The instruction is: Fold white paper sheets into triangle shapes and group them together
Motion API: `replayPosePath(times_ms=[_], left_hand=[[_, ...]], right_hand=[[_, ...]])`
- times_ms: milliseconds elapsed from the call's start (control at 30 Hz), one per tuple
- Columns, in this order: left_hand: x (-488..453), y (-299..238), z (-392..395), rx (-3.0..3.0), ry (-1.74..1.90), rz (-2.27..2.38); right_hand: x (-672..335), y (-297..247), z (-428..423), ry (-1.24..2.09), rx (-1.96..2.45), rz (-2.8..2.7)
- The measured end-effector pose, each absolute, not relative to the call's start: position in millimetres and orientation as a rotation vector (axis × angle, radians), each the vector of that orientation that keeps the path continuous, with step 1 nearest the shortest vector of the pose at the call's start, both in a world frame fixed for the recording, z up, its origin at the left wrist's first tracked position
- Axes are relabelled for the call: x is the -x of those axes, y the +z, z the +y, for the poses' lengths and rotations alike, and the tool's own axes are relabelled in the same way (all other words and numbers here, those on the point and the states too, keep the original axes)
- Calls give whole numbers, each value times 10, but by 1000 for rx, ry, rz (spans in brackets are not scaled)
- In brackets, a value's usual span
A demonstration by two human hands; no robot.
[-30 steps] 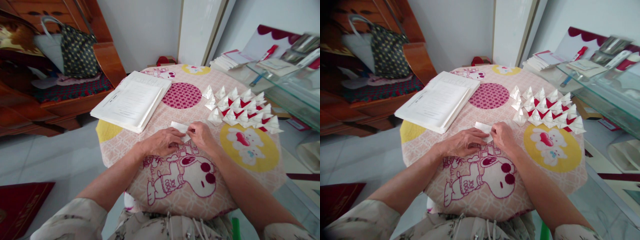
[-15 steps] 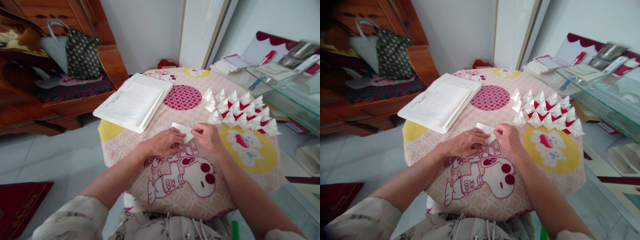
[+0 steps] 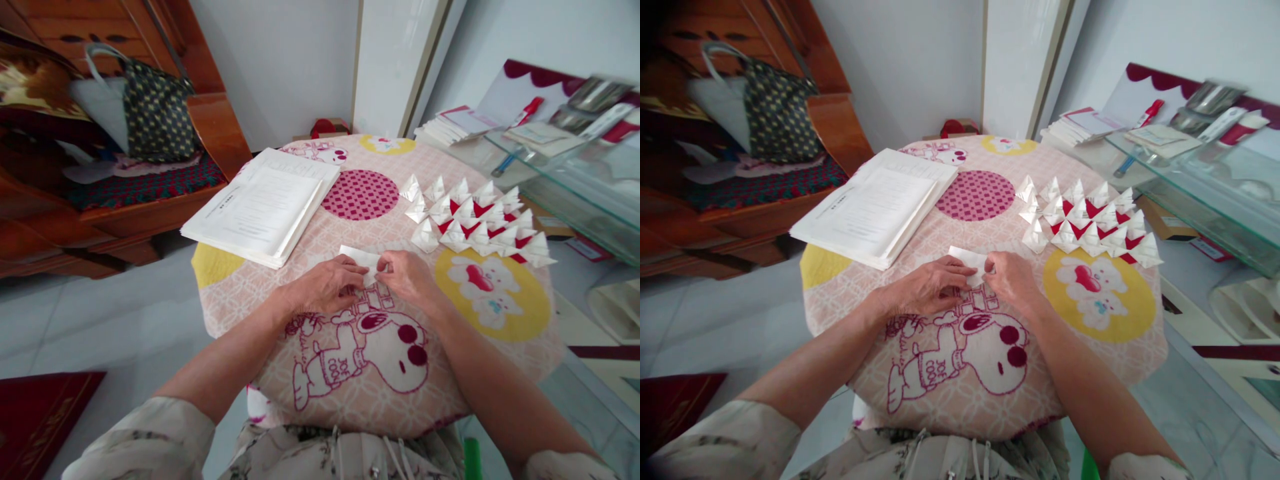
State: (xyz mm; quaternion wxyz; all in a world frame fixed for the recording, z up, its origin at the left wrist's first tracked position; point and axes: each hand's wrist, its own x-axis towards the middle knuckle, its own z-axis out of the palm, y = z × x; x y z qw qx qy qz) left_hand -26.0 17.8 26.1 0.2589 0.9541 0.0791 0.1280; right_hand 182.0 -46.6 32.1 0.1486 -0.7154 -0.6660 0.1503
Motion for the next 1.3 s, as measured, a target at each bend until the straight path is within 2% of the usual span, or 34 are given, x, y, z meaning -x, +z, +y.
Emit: replayPosePath(times_ms=[433,533,700,1033,1300], left_hand=[[291,116,226,-2614,420,230],[289,75,236,-2645,436,223],[253,108,211,-2715,437,238],[101,140,94,-3036,341,344],[174,53,127,-2925,405,327]], right_hand=[[-2161,217,-413,138,2159,-1787],[-2154,192,-378,144,2091,-1765],[-2109,148,-330,361,2117,-1606],[-1993,119,-416,265,2129,-1660],[-1997,125,-423,268,2152,-1640]])
